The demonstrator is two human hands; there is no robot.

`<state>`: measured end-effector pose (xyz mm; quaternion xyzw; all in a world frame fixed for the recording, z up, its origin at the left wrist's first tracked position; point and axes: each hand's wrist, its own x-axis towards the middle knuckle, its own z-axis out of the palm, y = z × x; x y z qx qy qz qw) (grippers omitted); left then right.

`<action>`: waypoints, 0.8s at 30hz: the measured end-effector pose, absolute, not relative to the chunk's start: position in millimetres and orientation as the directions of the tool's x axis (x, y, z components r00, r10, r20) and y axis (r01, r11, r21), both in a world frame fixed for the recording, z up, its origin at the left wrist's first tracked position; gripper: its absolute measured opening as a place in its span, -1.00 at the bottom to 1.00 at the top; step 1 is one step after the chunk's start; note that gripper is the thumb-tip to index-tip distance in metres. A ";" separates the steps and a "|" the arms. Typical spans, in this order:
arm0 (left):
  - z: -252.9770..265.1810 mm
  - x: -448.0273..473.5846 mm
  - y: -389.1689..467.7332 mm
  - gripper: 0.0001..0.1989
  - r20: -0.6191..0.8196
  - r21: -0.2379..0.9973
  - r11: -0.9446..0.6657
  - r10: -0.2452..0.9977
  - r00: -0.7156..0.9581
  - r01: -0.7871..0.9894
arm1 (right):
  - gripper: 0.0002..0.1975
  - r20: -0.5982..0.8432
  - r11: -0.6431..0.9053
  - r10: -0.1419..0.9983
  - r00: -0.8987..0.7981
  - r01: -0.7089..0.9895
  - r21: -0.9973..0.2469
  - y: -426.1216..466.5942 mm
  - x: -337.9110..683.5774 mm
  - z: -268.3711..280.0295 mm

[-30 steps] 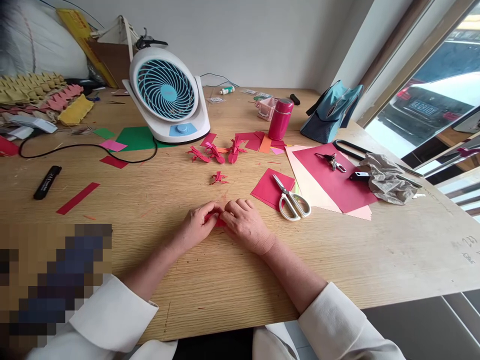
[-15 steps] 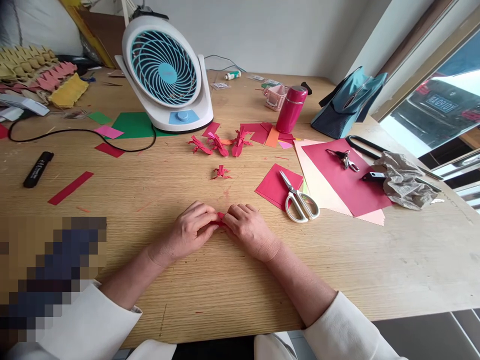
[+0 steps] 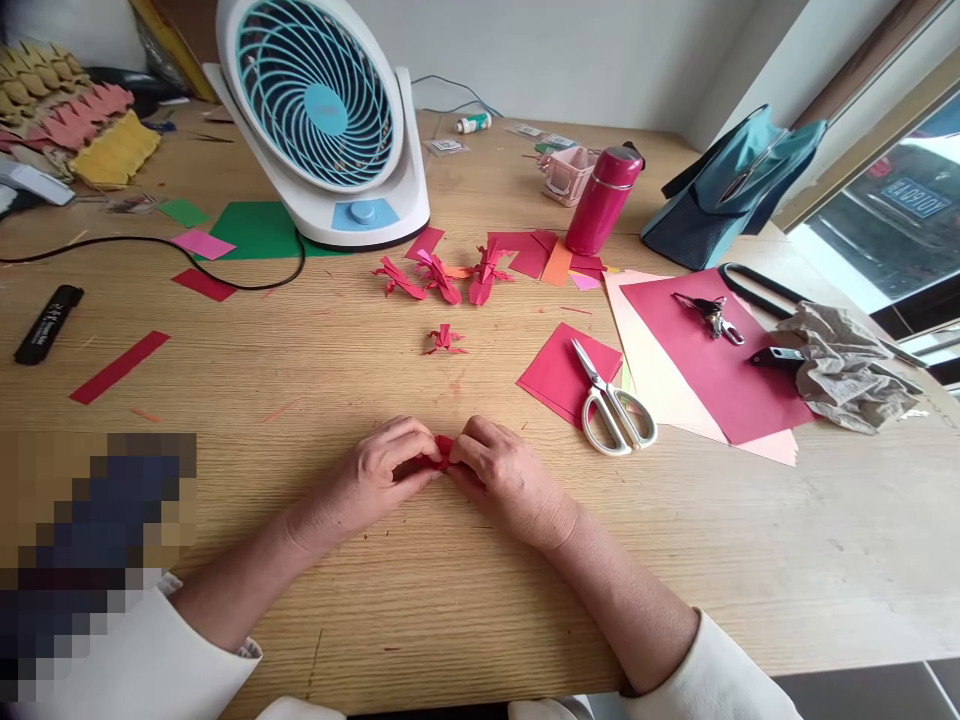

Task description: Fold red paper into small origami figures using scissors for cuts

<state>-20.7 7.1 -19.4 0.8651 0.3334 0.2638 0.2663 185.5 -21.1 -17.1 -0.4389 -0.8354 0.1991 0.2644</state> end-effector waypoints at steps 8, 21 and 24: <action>-20.1 -19.4 6.3 -0.89 0.248 0.657 -0.608 0.733 0.634 0.446 | -0.89 0.246 0.501 0.854 -0.458 0.600 -0.623 -20.5 183.8 -15.1; -20.3 -14.7 -1.5 -0.88 0.255 0.658 -0.566 0.789 0.559 0.497 | -0.90 0.225 0.466 0.873 -0.433 0.604 -0.646 -20.0 184.4 -14.4; -22.2 -14.4 -2.4 -0.89 0.259 0.668 -0.554 0.799 0.542 0.497 | -0.89 0.235 0.473 0.870 -0.433 0.602 -0.643 -19.9 184.8 -13.8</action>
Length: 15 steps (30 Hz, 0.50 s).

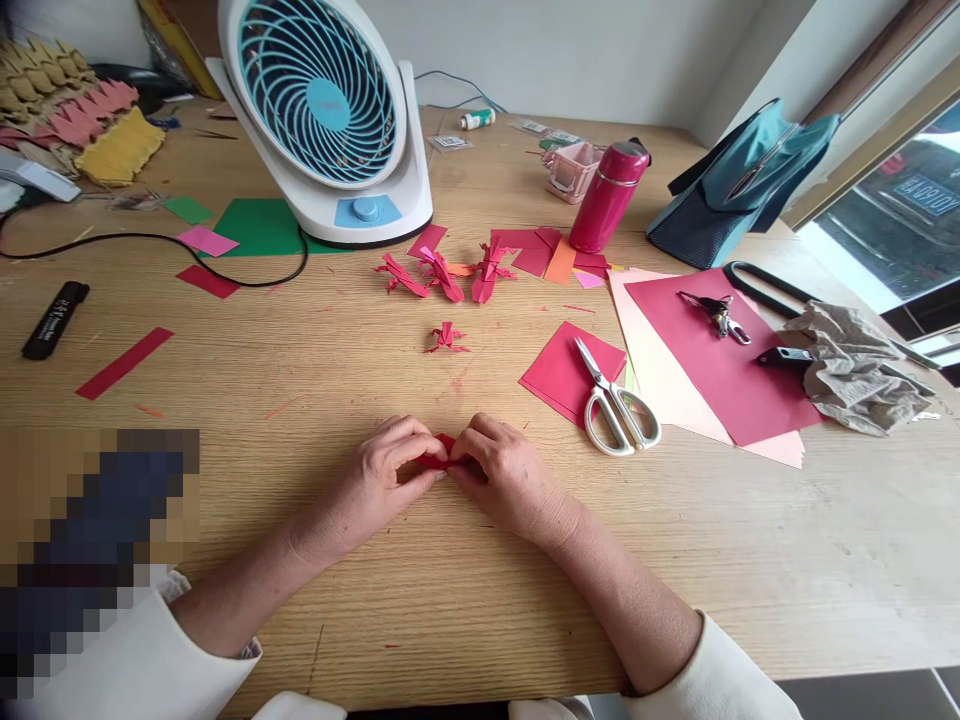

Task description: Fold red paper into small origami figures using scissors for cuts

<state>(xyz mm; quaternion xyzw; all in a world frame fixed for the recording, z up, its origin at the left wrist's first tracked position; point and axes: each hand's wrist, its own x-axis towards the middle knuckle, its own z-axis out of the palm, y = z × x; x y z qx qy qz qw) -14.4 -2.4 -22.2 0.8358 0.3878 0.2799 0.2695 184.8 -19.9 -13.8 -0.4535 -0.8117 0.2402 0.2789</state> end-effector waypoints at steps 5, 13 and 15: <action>-25.9 -14.7 -3.2 -0.91 0.268 0.679 -0.548 0.805 0.530 0.490 | -0.90 0.232 0.476 0.869 -0.437 0.610 -0.633 -19.6 185.1 -13.2; -25.0 -14.2 -7.1 -0.92 0.287 0.670 -0.551 0.810 0.511 0.497 | -0.92 0.220 0.471 0.872 -0.438 0.625 -0.623 -20.3 185.5 -15.5; -25.3 -14.0 -7.3 -0.92 0.300 0.656 -0.565 0.804 0.514 0.501 | -0.92 0.219 0.469 0.873 -0.436 0.630 -0.619 -20.3 185.6 -15.7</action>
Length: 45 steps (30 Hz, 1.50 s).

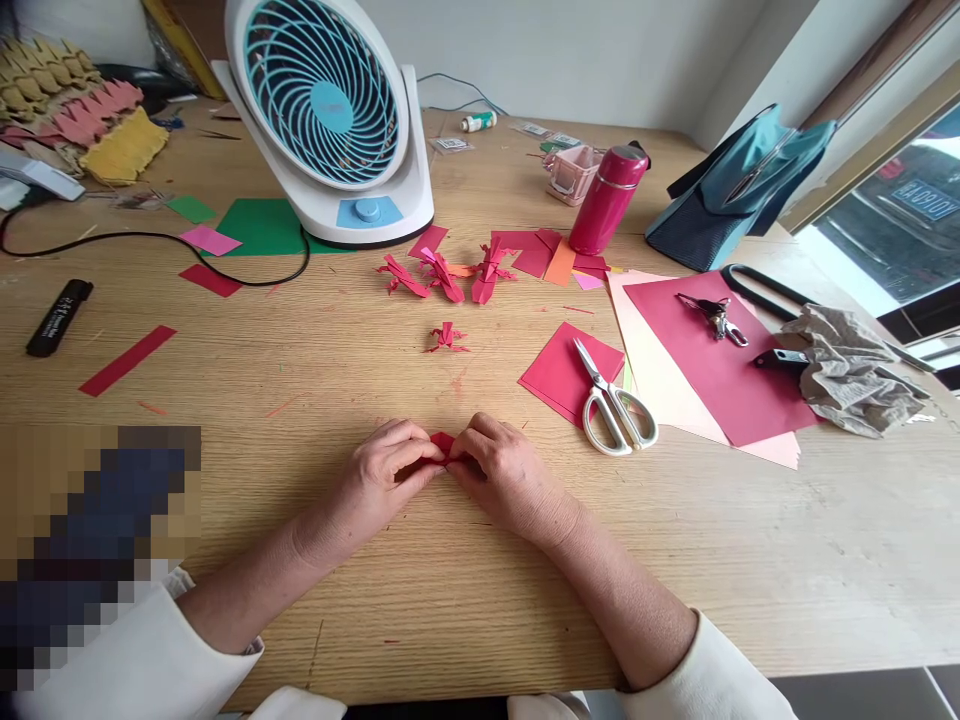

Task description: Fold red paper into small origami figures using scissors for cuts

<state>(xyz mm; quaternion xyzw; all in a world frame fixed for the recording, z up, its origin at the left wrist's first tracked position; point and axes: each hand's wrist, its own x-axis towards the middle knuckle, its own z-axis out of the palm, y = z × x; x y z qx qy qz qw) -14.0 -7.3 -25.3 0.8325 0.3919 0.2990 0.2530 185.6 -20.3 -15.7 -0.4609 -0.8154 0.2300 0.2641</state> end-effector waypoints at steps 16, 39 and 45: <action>-16.3 -13.5 -9.0 -0.84 0.232 0.643 -0.502 0.848 0.477 0.579 | -0.90 0.148 0.390 0.911 -0.386 0.684 -0.616 -24.0 185.0 -10.1; -14.6 -11.9 -9.7 -0.82 0.167 0.610 -0.471 0.862 0.478 0.636 | -0.89 0.080 0.336 0.924 -0.374 0.692 -0.639 -24.5 193.7 0.4; -15.9 -10.9 -9.3 -0.80 0.173 0.595 -0.494 0.849 0.500 0.634 | -0.90 0.074 0.349 0.921 -0.382 0.726 -0.592 -26.5 184.5 -5.7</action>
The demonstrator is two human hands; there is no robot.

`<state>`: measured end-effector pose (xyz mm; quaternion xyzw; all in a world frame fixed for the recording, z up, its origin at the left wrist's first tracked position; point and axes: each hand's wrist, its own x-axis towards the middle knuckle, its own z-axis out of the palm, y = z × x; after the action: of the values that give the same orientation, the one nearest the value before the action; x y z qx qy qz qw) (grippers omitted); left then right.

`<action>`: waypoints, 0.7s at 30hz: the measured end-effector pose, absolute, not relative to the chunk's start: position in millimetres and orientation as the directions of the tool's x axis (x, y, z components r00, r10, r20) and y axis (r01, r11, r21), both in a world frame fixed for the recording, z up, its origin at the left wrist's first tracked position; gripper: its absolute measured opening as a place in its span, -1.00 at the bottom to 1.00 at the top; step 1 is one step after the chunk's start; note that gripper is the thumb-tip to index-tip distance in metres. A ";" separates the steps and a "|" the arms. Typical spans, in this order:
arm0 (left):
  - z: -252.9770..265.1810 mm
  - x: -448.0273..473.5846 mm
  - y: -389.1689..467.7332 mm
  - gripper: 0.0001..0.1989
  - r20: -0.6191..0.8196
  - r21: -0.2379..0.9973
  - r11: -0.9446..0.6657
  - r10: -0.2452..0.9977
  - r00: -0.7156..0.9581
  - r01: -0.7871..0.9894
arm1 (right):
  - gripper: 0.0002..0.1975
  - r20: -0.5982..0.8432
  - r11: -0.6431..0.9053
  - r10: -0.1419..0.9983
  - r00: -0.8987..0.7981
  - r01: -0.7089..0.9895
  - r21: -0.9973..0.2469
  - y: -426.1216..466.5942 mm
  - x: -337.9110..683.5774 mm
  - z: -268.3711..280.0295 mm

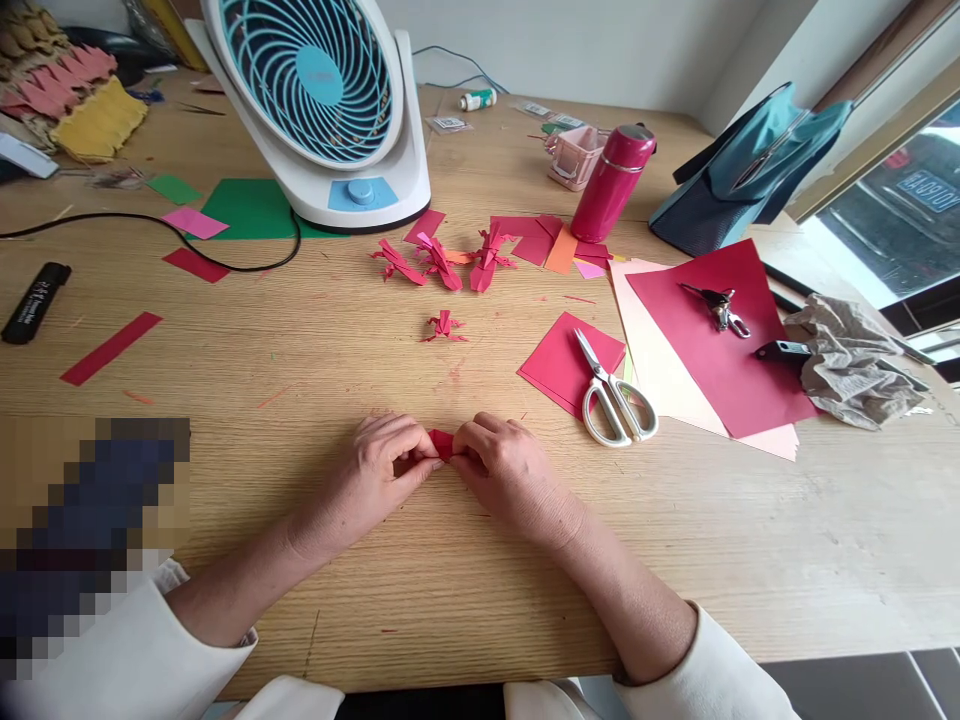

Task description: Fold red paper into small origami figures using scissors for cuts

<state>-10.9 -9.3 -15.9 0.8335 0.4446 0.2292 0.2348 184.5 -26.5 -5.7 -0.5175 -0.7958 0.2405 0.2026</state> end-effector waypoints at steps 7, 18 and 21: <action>-16.3 -12.0 -8.9 -0.81 0.190 0.610 -0.500 0.846 0.499 0.615 | -0.87 0.055 0.285 0.944 -0.324 0.724 -0.628 -26.7 183.8 -7.3; -15.5 -7.8 -11.8 -0.87 0.164 0.560 -0.466 0.873 0.459 0.686 | -0.85 -0.035 0.213 0.962 -0.272 0.821 -0.529 -27.7 181.4 -2.4; -16.4 -6.0 -11.8 -0.87 0.167 0.545 -0.458 0.880 0.444 0.702 | -0.85 -0.058 0.194 0.966 -0.252 0.854 -0.482 -28.2 185.1 -0.1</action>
<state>-6.0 -11.8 -16.4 0.8251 0.4795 0.2194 0.2030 185.1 -28.2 -0.1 -0.5974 -0.7617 0.2143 0.1300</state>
